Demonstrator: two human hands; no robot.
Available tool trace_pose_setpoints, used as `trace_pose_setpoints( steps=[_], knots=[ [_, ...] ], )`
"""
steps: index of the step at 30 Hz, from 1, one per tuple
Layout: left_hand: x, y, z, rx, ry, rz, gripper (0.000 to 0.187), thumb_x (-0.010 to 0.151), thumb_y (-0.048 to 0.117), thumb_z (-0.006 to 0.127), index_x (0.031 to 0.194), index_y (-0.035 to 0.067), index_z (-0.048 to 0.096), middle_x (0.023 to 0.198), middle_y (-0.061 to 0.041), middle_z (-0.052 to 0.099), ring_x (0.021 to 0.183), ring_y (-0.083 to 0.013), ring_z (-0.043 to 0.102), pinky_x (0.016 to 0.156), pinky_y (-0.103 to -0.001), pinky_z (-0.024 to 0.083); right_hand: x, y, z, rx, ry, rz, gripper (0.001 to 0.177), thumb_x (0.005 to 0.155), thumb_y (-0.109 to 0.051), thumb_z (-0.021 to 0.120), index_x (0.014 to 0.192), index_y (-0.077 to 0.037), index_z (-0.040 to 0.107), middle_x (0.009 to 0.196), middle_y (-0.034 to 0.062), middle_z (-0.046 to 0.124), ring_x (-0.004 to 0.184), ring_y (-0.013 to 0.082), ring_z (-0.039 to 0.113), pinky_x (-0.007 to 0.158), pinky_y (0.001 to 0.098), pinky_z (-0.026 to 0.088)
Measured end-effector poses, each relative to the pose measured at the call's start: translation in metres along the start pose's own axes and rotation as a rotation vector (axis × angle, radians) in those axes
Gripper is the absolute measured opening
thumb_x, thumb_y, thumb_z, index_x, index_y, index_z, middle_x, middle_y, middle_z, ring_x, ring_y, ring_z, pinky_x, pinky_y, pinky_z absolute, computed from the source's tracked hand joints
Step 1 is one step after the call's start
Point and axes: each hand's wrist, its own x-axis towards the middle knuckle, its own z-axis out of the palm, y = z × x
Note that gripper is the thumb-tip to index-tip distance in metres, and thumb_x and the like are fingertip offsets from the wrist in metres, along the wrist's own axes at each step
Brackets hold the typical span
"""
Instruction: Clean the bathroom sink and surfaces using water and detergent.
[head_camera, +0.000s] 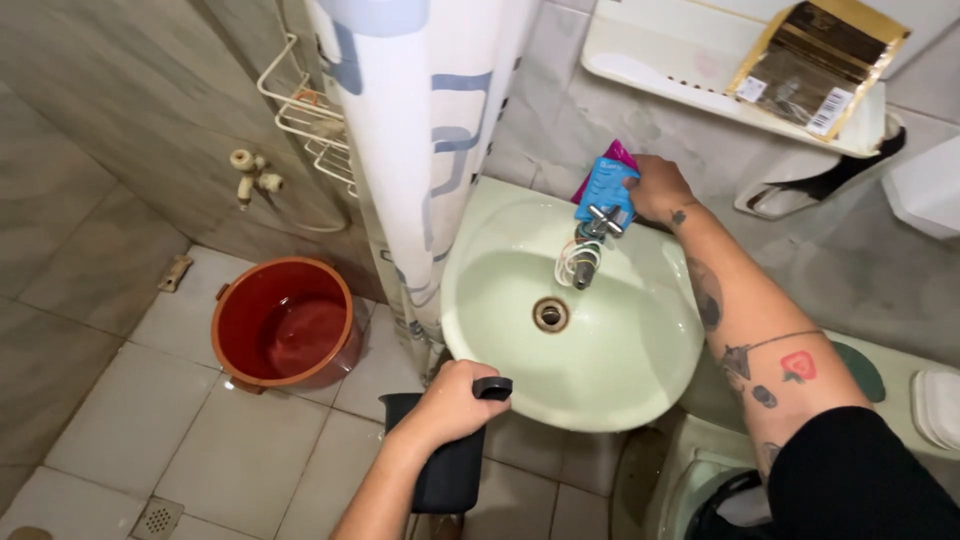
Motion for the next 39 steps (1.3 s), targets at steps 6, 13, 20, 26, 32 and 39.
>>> trace_pose_setpoints(
  steps=[6,13,20,26,32,39],
  knots=[
    [0.005,-0.008,-0.008,0.007,0.013,0.031,0.021,0.07,0.018,0.079,0.087,0.005,0.077,0.075,-0.014,0.074,0.071,-0.0272,0.074,0.07,-0.038,0.057,-0.024,-0.047,-0.029,-0.056,-0.037,0.161,0.035,0.092,-0.025,0.071,0.126,-0.017,0.069,0.117,0.0202,0.07,0.11,0.0421,0.064,0.093,0.0507,0.05],
    [0.005,-0.012,-0.008,0.029,0.011,0.035,0.019,0.072,0.019,0.079,0.085,0.004,0.077,0.073,-0.015,0.074,0.07,-0.0284,0.073,0.069,-0.038,0.057,-0.004,-0.013,-0.015,0.038,-0.029,-0.033,0.045,0.08,-0.021,0.082,0.123,-0.011,0.072,0.116,0.0186,0.073,0.107,0.0372,0.069,0.097,0.0422,0.053],
    [0.001,-0.008,-0.011,0.022,0.019,0.023,0.021,0.073,0.018,0.079,0.09,0.005,0.078,0.076,-0.015,0.075,0.072,-0.0279,0.074,0.071,-0.037,0.057,0.01,-0.002,-0.014,0.109,-0.118,-0.026,0.037,0.093,-0.027,0.071,0.126,-0.011,0.068,0.116,0.0172,0.071,0.107,0.0347,0.067,0.094,0.0432,0.051],
    [-0.002,-0.013,-0.009,0.006,0.038,0.036,0.019,0.075,0.017,0.079,0.089,0.004,0.077,0.074,-0.015,0.074,0.069,-0.0274,0.073,0.07,-0.037,0.057,0.022,0.007,-0.011,-0.015,-0.106,-0.038,0.04,0.088,-0.019,0.07,0.127,-0.01,0.07,0.118,0.0208,0.071,0.11,0.0382,0.067,0.096,0.0441,0.052],
    [0.0,-0.017,-0.004,0.009,0.04,0.047,0.017,0.075,0.017,0.079,0.086,0.004,0.077,0.071,-0.014,0.072,0.066,-0.0264,0.071,0.068,-0.037,0.056,0.017,-0.023,-0.026,-0.086,-0.125,-0.093,0.055,0.071,-0.019,0.075,0.126,-0.013,0.07,0.118,0.0207,0.072,0.11,0.038,0.069,0.096,0.0436,0.055],
    [-0.003,-0.014,-0.007,0.007,0.041,0.005,0.017,0.076,0.017,0.078,0.085,0.003,0.076,0.069,-0.014,0.071,0.064,-0.0269,0.069,0.066,-0.037,0.055,0.006,-0.088,-0.04,-0.325,-0.176,-0.016,0.054,0.072,-0.023,0.078,0.125,-0.022,0.069,0.115,0.0145,0.073,0.108,0.0365,0.069,0.09,0.0479,0.055]
  ],
)
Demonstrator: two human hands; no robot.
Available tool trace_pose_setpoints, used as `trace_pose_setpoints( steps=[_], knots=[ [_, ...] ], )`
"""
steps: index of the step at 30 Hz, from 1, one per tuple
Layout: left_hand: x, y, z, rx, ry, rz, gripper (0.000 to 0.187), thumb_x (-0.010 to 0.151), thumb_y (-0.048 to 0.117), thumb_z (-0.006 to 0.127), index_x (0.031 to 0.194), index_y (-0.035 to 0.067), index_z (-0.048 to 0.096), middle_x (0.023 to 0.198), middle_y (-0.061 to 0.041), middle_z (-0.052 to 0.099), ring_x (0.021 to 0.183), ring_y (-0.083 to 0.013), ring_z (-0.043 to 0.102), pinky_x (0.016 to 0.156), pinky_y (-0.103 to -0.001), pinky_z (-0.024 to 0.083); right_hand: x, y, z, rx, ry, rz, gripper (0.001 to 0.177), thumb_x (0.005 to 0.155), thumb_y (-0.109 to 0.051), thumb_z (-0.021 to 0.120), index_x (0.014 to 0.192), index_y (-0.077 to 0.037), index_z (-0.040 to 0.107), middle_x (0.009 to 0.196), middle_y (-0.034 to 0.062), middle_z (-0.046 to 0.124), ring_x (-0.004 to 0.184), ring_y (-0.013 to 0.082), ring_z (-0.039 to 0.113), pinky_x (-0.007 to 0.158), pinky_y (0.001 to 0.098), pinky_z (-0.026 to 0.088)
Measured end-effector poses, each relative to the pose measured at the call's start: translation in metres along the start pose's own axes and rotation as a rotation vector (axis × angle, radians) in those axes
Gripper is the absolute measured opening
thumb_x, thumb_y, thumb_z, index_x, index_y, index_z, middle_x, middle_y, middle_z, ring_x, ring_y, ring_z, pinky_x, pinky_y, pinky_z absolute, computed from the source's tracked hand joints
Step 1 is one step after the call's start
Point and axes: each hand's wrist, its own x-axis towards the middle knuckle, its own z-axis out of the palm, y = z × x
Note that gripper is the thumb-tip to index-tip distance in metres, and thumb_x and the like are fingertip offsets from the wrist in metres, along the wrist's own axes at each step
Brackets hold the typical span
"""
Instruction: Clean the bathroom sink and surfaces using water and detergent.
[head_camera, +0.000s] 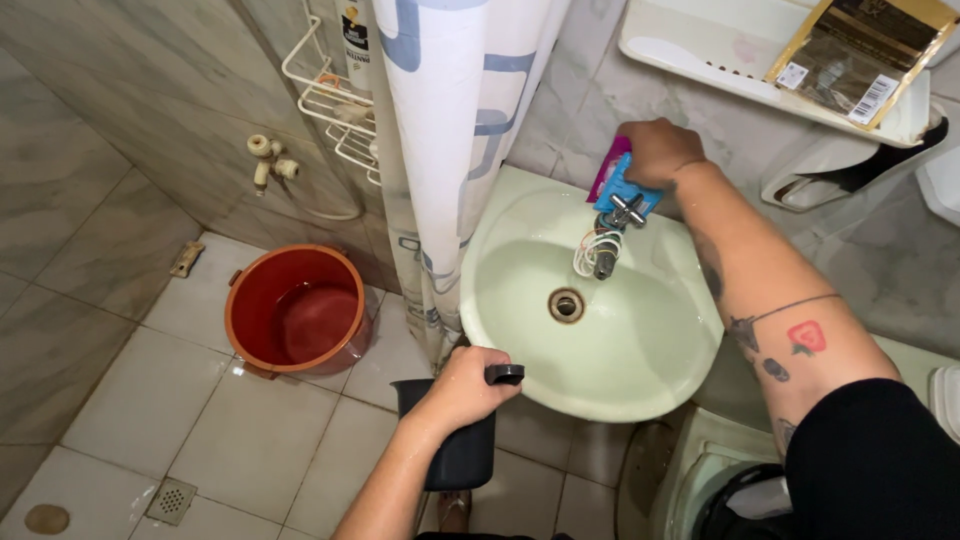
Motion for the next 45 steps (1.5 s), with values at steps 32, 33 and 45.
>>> trace_pose_setpoints(
  steps=[32,33,45],
  knots=[
    [0.015,0.048,0.155,0.347,-0.238,-0.102,0.028,0.074,0.027,0.08,0.083,0.001,0.072,0.068,-0.018,0.07,0.06,-0.0296,0.065,0.066,-0.039,0.055,-0.373,0.039,0.219,0.542,0.728,0.179,0.032,0.091,-0.01,0.067,0.12,-0.002,0.057,0.116,0.0182,0.06,0.11,0.0373,0.058,0.098,0.048,0.045],
    [0.014,0.053,0.174,0.335,-0.278,-0.107,0.027,0.074,0.027,0.08,0.08,0.002,0.072,0.066,-0.017,0.07,0.058,-0.0281,0.064,0.065,-0.039,0.054,-0.399,0.049,0.242,0.623,0.624,0.3,0.032,0.09,-0.009,0.066,0.12,-0.002,0.057,0.116,0.0172,0.061,0.111,0.0364,0.059,0.098,0.0474,0.046],
    [-0.025,0.096,0.53,0.053,-0.357,0.477,0.035,0.08,0.034,0.085,0.084,0.005,0.067,0.103,-0.017,0.054,0.1,-0.0362,0.054,0.089,-0.046,0.047,-0.591,0.165,0.32,0.942,0.547,0.552,0.045,0.078,-0.022,0.077,0.118,-0.005,0.065,0.113,0.016,0.07,0.103,0.0325,0.068,0.087,0.0403,0.054]
  ],
)
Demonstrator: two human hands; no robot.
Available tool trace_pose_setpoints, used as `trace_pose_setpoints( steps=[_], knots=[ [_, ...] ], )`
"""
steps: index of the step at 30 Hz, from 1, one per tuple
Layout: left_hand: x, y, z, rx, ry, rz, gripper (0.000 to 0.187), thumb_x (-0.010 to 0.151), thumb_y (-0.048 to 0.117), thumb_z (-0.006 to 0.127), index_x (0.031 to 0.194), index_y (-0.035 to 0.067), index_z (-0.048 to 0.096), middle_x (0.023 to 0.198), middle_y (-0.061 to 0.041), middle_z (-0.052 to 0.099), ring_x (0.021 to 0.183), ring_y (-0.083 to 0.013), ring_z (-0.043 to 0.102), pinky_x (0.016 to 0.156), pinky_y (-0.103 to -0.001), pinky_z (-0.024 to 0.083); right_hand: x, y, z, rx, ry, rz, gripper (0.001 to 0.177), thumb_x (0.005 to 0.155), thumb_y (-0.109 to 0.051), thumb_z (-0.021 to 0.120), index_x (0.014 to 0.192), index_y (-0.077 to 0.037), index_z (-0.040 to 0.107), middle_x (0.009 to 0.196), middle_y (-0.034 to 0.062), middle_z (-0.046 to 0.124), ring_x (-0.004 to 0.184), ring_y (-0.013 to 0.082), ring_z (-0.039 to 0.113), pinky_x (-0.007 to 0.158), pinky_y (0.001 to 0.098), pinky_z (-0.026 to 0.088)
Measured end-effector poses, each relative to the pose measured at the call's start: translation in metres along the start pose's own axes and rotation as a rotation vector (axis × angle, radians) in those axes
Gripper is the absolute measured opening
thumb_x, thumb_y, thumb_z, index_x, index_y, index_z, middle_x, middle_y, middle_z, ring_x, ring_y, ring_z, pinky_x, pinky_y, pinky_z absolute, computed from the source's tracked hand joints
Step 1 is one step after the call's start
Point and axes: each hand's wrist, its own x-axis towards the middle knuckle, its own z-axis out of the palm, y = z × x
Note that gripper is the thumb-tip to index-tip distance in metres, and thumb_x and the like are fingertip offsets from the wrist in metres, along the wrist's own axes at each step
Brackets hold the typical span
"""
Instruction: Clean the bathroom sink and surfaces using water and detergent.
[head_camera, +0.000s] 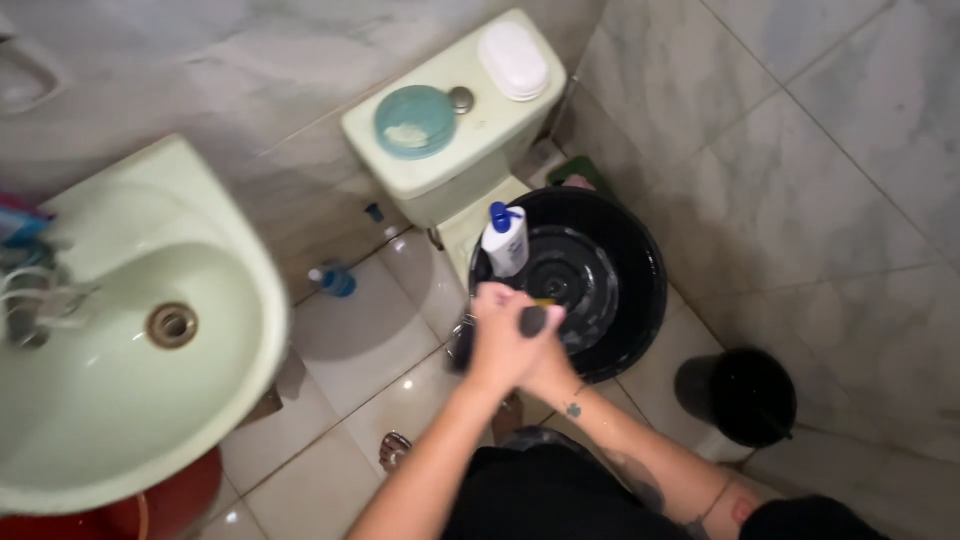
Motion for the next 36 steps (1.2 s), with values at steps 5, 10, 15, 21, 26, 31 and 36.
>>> trace_pose_setpoints(
  steps=[5,10,15,21,26,31,36],
  knots=[
    [0.03,-0.023,0.058,-0.012,-0.352,0.061,0.06,0.075,0.044,0.087,0.113,0.004,0.064,0.115,-0.024,0.054,0.11,-0.042,0.052,0.097,-0.049,0.045,-0.011,0.015,-0.081,-0.192,0.211,0.349,0.028,0.082,-0.028,0.078,0.102,-0.01,0.074,0.094,0.0114,0.076,0.083,0.0279,0.075,0.07,0.0391,0.058],
    [0.107,-0.094,0.067,0.203,-0.461,-0.409,0.098,0.06,0.045,0.091,0.137,0.0,0.05,0.136,-0.023,0.056,0.127,-0.0365,0.056,0.106,-0.042,0.046,-0.056,0.084,-0.116,-0.31,0.309,0.491,0.028,0.078,-0.029,0.084,0.095,-0.009,0.074,0.092,0.0118,0.074,0.083,0.0311,0.073,0.071,0.0402,0.058],
    [0.144,-0.225,0.108,0.4,-0.053,-0.307,0.093,0.06,0.019,0.096,0.136,-0.001,0.047,0.144,-0.024,0.05,0.126,-0.0455,0.053,0.101,-0.045,0.043,-0.058,0.075,-0.126,-0.34,0.27,0.449,0.024,0.077,-0.022,0.083,0.1,-0.016,0.079,0.093,0.0113,0.067,0.082,0.0325,0.069,0.07,0.0404,0.056],
    [0.117,-0.18,0.13,0.319,-0.069,-0.446,0.061,0.075,0.027,0.087,0.129,0.021,0.06,0.129,-0.009,0.066,0.12,-0.0338,0.063,0.1,-0.045,0.052,-0.056,0.075,-0.135,-0.154,0.292,0.507,0.023,0.082,-0.021,0.081,0.104,-0.016,0.077,0.089,0.0075,0.069,0.076,0.026,0.071,0.067,0.0351,0.056],
    [0.093,-0.129,0.122,0.466,-0.124,-0.358,0.055,0.081,0.032,0.082,0.13,0.026,0.059,0.131,-0.001,0.065,0.114,-0.0342,0.062,0.088,-0.049,0.051,-0.074,0.096,-0.134,-0.048,0.319,0.635,0.026,0.081,-0.021,0.082,0.106,-0.012,0.076,0.08,0.0058,0.07,0.062,0.0176,0.065,0.059,0.0313,0.054],
    [0.064,-0.091,0.093,0.379,-0.008,-0.368,0.051,0.085,0.038,0.083,0.128,0.02,0.062,0.127,-0.007,0.065,0.113,-0.0347,0.063,0.09,-0.048,0.052,-0.1,0.123,-0.114,0.053,0.457,0.653,0.025,0.085,-0.02,0.081,0.106,-0.009,0.074,0.077,0.0029,0.07,0.065,0.0118,0.063,0.059,0.0266,0.053],
    [0.033,-0.069,0.076,0.091,0.049,0.048,0.05,0.086,0.025,0.086,0.122,0.005,0.059,0.12,-0.019,0.051,0.107,-0.0359,0.061,0.095,-0.043,0.051,-0.119,0.105,-0.115,0.109,0.575,0.454,0.02,0.096,-0.018,0.071,0.112,-0.006,0.072,0.102,0.0084,0.074,0.096,0.0193,0.069,0.084,0.033,0.054]
  ],
)
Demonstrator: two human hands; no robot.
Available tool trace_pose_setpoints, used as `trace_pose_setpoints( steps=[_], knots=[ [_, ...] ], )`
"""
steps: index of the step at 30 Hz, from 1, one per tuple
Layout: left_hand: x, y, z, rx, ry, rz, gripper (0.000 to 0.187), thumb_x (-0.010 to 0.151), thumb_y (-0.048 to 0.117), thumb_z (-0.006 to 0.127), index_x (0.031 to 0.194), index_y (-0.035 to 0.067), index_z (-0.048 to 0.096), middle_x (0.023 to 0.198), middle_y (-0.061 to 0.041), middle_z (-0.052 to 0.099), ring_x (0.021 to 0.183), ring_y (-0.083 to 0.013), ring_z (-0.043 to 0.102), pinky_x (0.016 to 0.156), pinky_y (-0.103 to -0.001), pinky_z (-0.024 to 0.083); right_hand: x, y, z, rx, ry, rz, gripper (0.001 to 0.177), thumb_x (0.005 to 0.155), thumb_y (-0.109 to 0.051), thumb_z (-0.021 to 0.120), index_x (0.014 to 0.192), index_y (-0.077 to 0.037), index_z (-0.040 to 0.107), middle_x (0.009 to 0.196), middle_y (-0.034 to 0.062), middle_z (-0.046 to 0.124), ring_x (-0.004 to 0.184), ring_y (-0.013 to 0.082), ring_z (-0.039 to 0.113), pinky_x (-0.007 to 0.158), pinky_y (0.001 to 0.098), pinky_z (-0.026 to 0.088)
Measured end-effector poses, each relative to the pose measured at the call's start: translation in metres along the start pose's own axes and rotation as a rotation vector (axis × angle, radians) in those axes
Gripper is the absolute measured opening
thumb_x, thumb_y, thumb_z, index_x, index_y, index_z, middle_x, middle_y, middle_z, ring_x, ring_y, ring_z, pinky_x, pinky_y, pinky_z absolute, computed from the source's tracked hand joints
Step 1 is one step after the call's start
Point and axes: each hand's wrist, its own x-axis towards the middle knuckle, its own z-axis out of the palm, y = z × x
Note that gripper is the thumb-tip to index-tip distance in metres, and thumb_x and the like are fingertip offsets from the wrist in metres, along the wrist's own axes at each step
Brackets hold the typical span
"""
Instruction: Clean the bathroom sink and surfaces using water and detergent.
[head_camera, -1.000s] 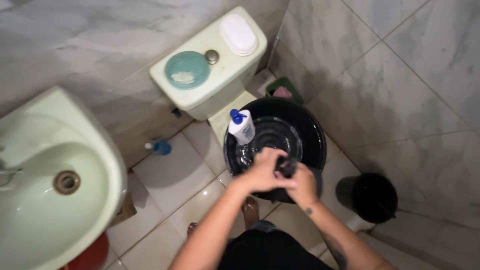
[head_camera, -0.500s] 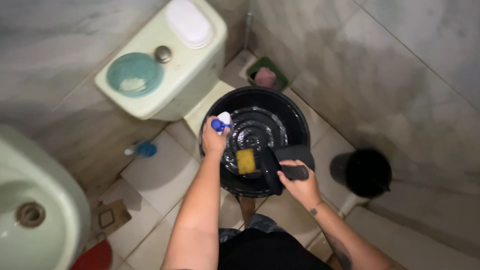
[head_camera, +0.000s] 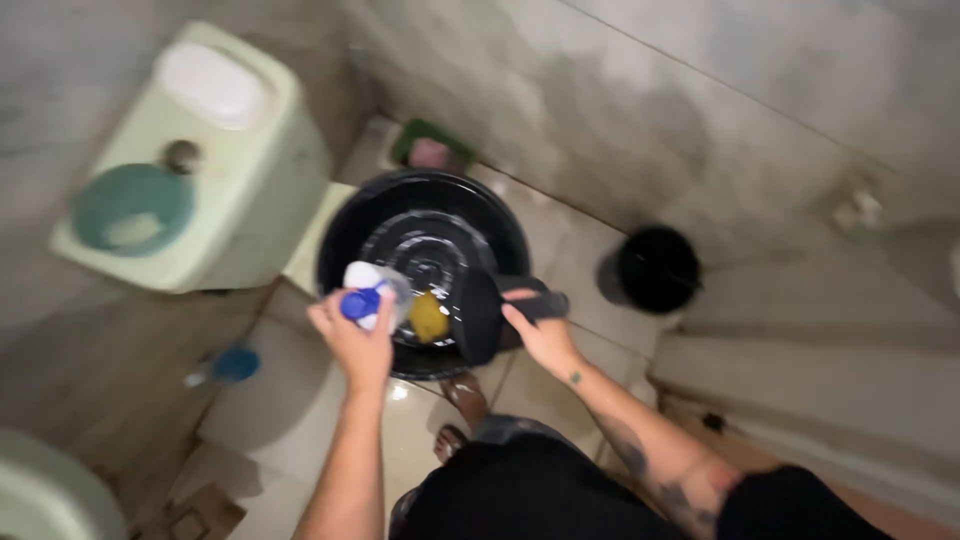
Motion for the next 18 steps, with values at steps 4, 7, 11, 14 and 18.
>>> trace_pose_setpoints(
  steps=[4,7,11,14,18],
  knots=[
    [-0.007,0.047,0.005,-0.107,-0.02,0.168,0.046,0.092,0.018,0.082,0.126,0.004,0.054,0.126,-0.019,0.05,0.113,-0.0358,0.059,0.101,-0.042,0.05,-0.023,-0.024,-0.02,-0.014,0.058,0.095,0.021,0.096,-0.02,0.069,0.11,-0.006,0.073,0.103,0.0094,0.073,0.098,0.0206,0.069,0.089,0.0345,0.053],
    [-0.023,0.098,0.008,-0.313,-0.134,0.182,0.044,0.094,0.013,0.076,0.131,0.006,0.054,0.129,-0.017,0.059,0.117,-0.0314,0.063,0.104,-0.038,0.05,-0.039,-0.033,-0.04,0.044,0.16,0.134,0.018,0.093,-0.018,0.071,0.107,-0.006,0.074,0.101,0.0095,0.075,0.097,0.0199,0.07,0.088,0.0333,0.055],
    [-0.056,0.16,0.016,-0.427,-0.347,0.101,0.04,0.089,0.012,0.074,0.127,0.006,0.063,0.12,-0.012,0.073,0.108,-0.0226,0.072,0.096,-0.033,0.054,-0.059,-0.028,-0.077,0.008,0.306,0.08,0.017,0.087,-0.009,0.072,0.103,-0.005,0.075,0.098,0.0101,0.074,0.092,0.0214,0.071,0.084,0.0334,0.056],
    [-0.073,0.191,0.035,-0.452,-0.468,0.141,0.033,0.088,0.013,0.075,0.12,0.006,0.068,0.115,-0.011,0.076,0.103,-0.0212,0.075,0.092,-0.032,0.057,-0.063,-0.022,-0.115,0.004,0.421,-0.071,0.024,0.083,0.0,0.066,0.106,-0.002,0.073,0.1,0.0111,0.073,0.095,0.0225,0.07,0.086,0.0336,0.055],
    [-0.092,0.234,0.081,-0.351,-0.64,0.215,0.033,0.084,0.014,0.077,0.114,0.005,0.069,0.102,-0.014,0.076,0.091,-0.0265,0.074,0.084,-0.036,0.057,-0.036,0.031,-0.189,0.383,0.571,-0.017,0.029,0.082,0.008,0.052,0.106,0.003,0.068,0.101,0.0122,0.076,0.095,0.0218,0.073,0.09,0.0322,0.057]
  ],
)
